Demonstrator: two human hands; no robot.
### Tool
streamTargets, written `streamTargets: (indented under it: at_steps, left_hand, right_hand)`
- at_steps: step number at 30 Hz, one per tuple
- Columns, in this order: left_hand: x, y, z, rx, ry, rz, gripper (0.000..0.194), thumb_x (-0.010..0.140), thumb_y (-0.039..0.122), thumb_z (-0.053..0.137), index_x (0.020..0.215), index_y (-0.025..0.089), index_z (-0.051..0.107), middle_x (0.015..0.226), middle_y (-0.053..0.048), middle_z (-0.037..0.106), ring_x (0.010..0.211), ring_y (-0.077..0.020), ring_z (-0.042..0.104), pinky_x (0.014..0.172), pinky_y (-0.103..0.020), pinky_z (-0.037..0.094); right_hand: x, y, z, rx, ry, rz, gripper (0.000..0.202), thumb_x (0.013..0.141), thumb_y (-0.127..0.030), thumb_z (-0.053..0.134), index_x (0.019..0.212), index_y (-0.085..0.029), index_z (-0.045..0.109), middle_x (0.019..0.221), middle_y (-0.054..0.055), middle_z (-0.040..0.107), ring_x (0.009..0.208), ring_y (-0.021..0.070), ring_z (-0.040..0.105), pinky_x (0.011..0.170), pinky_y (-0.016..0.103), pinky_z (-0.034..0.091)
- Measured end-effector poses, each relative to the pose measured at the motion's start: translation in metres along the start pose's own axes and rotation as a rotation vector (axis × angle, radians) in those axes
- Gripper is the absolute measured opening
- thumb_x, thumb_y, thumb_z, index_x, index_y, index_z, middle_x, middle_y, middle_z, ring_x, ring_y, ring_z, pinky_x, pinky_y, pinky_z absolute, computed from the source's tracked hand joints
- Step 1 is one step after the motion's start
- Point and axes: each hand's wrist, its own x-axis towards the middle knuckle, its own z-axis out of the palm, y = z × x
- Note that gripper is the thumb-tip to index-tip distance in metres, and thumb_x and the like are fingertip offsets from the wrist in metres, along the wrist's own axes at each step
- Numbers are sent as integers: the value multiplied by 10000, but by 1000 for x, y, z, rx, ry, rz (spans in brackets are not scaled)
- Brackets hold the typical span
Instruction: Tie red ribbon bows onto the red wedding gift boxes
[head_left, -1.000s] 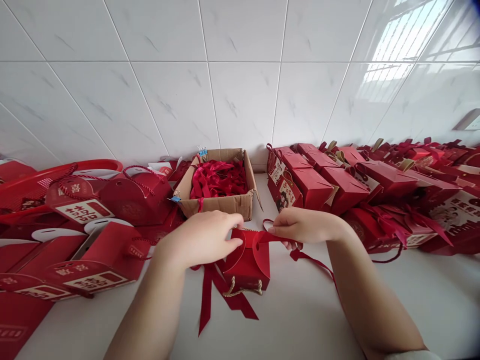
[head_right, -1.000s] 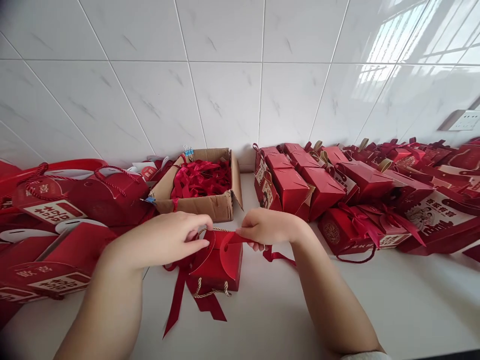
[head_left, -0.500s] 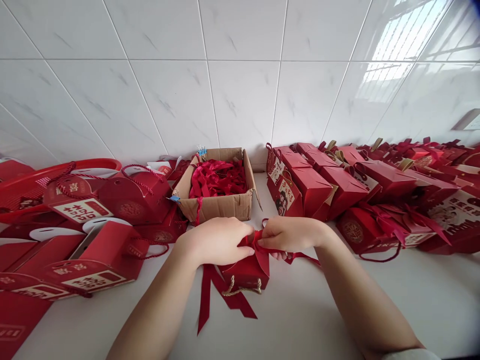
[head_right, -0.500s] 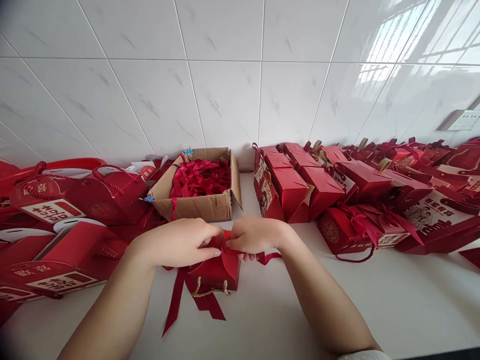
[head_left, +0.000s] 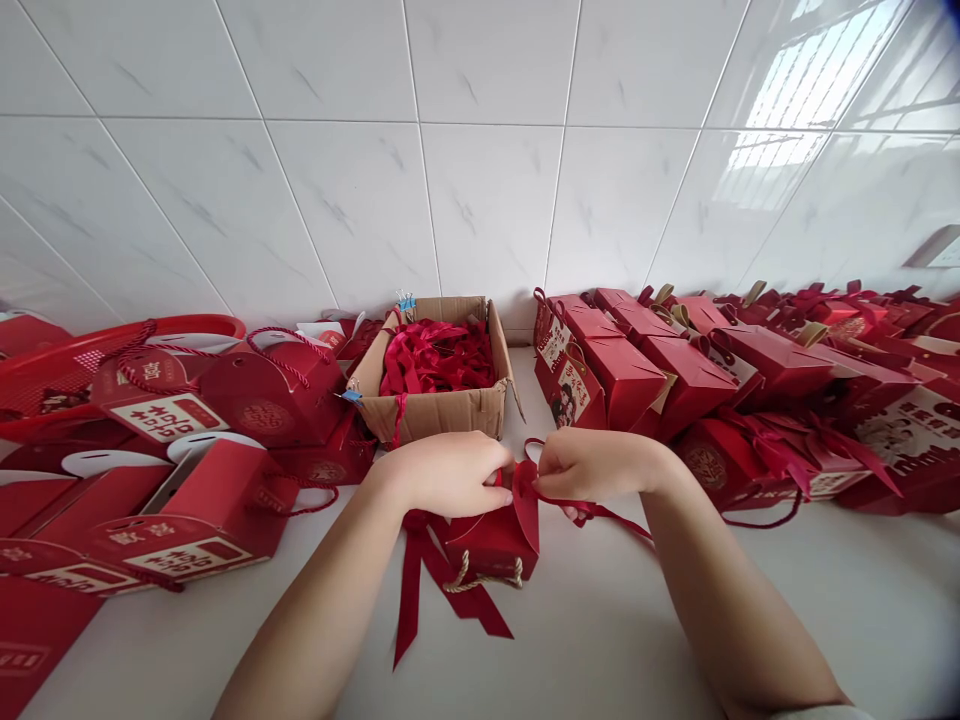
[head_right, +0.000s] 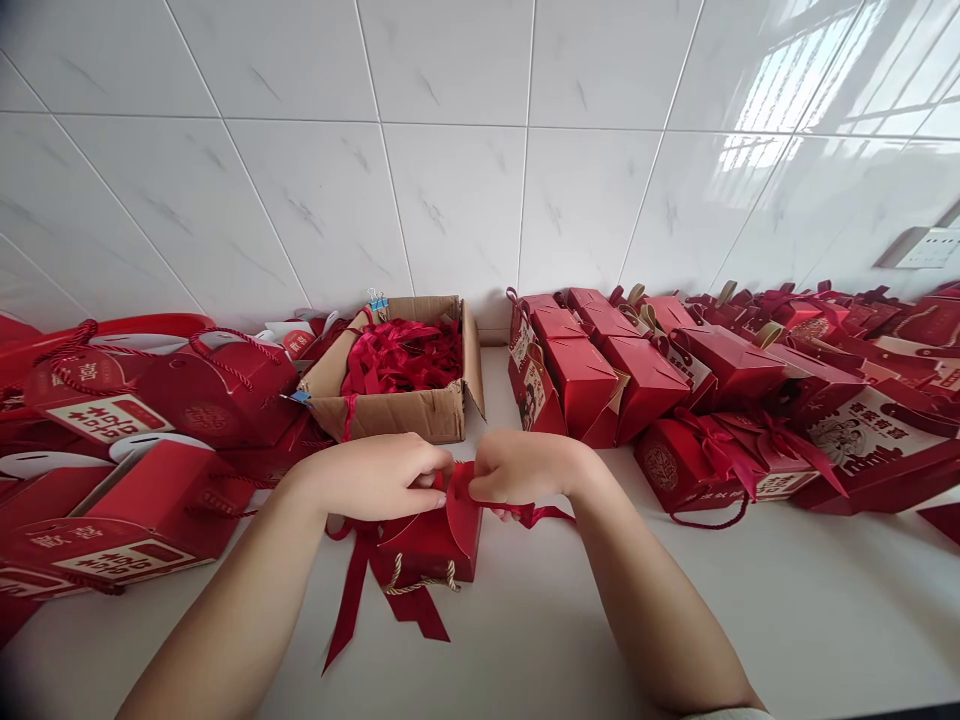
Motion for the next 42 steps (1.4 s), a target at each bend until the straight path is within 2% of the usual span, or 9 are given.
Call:
streamTargets:
  at_steps: [14,21,23,25,28,32,37,39,42]
  left_hand:
    - [0,-1,-1,-53,-30,38,209,855,313,404,717,201,514,668,0,595,513,-132,463,448,-262,289]
    - [4,-4,2,-92,30,73,171,790,253,449,630,197,433,580,22,508,482,-118,398,444,-265,252]
    - [4,-5,3,-119,78,89,164,776,242,465,624,195,427,556,29,479,470,-109,367,443,-268,240]
    - [2,-7,2,-156,147,113,163,775,236,475,624,191,430,541,37,450,469,-100,340,444,-270,228]
    - [-1,-10,2,-226,268,151,191,817,245,455,635,189,443,530,49,391,481,-92,294,454,-268,215]
    - [-7,-10,-1,-350,406,186,193,862,259,448,691,193,504,562,55,396,518,-88,310,480,-248,244]
    - [-21,-7,-6,-484,599,218,196,885,266,451,706,196,489,606,53,432,549,-86,355,502,-221,292]
    - [-26,-9,-7,-469,566,162,204,897,313,438,733,206,494,602,53,441,539,-92,357,492,-221,294]
    - [-29,-15,-5,-308,283,-40,270,873,443,456,739,216,513,580,38,508,479,-107,399,443,-239,282]
  right_hand:
    - [-4,-1,1,-17,11,0,285,797,-255,445,540,-160,526,544,13,586,492,113,521,490,228,367]
    - [-4,-1,2,-18,12,-16,323,854,-298,443,567,-163,505,581,9,586,514,113,530,516,235,385]
    - [-4,-1,2,-81,64,-19,381,889,-372,433,573,-168,492,543,1,542,482,109,477,489,246,339]
    - [-3,-1,2,-155,211,-2,417,902,-467,439,626,-170,539,577,12,557,511,123,466,492,260,313]
    - [-4,-2,1,-111,405,-63,370,913,-492,460,878,-172,643,833,55,654,714,167,556,601,269,387]
    - [-4,-3,1,91,413,-292,376,942,-497,444,1027,-177,621,890,34,603,798,157,524,708,269,413]
    - [-1,-2,1,287,322,-414,398,923,-535,480,782,-166,532,668,-35,376,599,95,334,552,241,296]
    - [-1,-2,0,325,350,-440,397,922,-516,500,733,-166,497,647,-42,343,578,87,314,533,239,269]
    - [-5,-4,-2,380,464,-478,394,916,-485,532,693,-165,478,633,-43,347,570,83,315,523,235,265]
